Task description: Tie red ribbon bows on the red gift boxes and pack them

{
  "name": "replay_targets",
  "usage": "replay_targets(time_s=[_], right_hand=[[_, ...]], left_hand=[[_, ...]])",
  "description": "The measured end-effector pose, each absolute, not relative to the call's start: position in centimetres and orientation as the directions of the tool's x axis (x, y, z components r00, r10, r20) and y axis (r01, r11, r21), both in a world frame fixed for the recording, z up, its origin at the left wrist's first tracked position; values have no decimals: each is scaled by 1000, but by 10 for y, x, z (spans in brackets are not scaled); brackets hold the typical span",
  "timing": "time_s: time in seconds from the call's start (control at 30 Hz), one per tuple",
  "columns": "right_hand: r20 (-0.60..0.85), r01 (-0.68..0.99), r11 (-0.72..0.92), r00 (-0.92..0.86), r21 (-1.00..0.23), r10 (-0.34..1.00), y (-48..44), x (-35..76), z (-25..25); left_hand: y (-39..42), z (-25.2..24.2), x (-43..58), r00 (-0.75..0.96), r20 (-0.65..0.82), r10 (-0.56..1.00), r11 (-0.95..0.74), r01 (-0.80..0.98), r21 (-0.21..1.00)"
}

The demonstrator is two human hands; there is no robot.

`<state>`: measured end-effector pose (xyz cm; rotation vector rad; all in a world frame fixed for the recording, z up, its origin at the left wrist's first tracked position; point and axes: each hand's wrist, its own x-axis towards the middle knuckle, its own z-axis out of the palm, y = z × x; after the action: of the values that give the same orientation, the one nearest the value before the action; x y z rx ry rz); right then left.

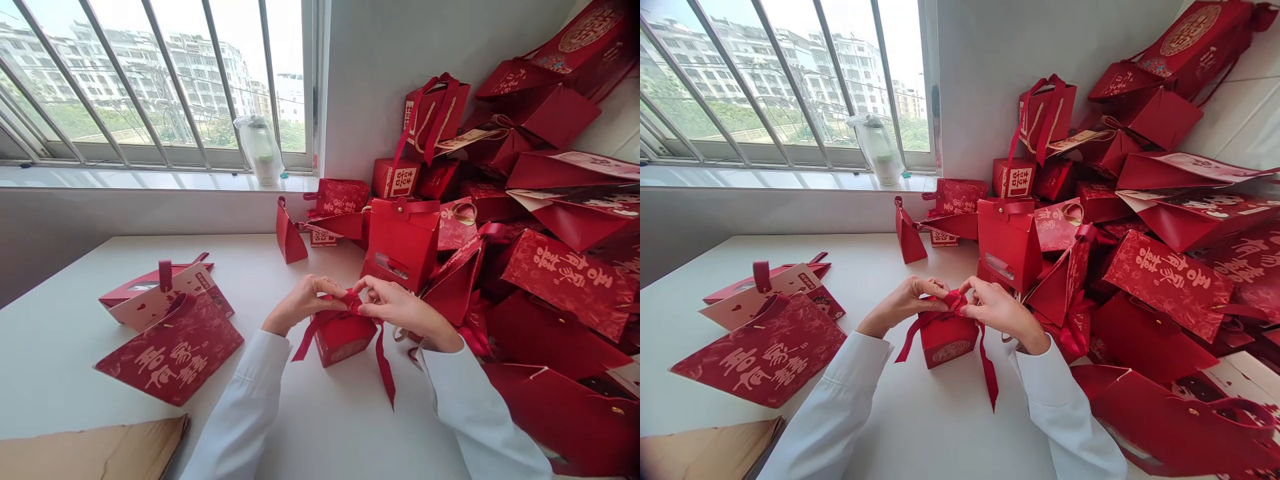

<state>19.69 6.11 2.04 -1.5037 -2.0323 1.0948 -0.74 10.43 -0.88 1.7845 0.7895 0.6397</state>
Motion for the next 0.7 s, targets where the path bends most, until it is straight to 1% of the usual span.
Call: replay_targets(time_s=[0.1, 0.27, 0.37, 0.5, 0.57, 0.7], right_hand=[[-168, 592, 88, -364, -801, 916, 61, 204, 20], [-250, 508, -26, -378, -861, 892, 57, 211, 22], [-246, 458, -51, -378, -887, 893, 54, 210, 27], [-239, 402, -72, -382, -913, 893, 56, 208, 31], [-223, 379, -68, -383, -923, 896, 57, 207, 31], [-200, 338, -67, -374, -939, 906, 56, 205, 34]], left_hand=[[104, -9, -8, 633, 64, 771, -250, 209, 945], [103, -7, -5, 632, 61, 772, -232, 190, 954], [104, -9, -5, 620, 49, 783, -185, 157, 970], [108, -12, -6, 636, 69, 769, -148, 71, 986], [108, -13, -6, 638, 61, 768, -143, 78, 987], [106, -10, -5, 614, 42, 788, -170, 151, 974]])
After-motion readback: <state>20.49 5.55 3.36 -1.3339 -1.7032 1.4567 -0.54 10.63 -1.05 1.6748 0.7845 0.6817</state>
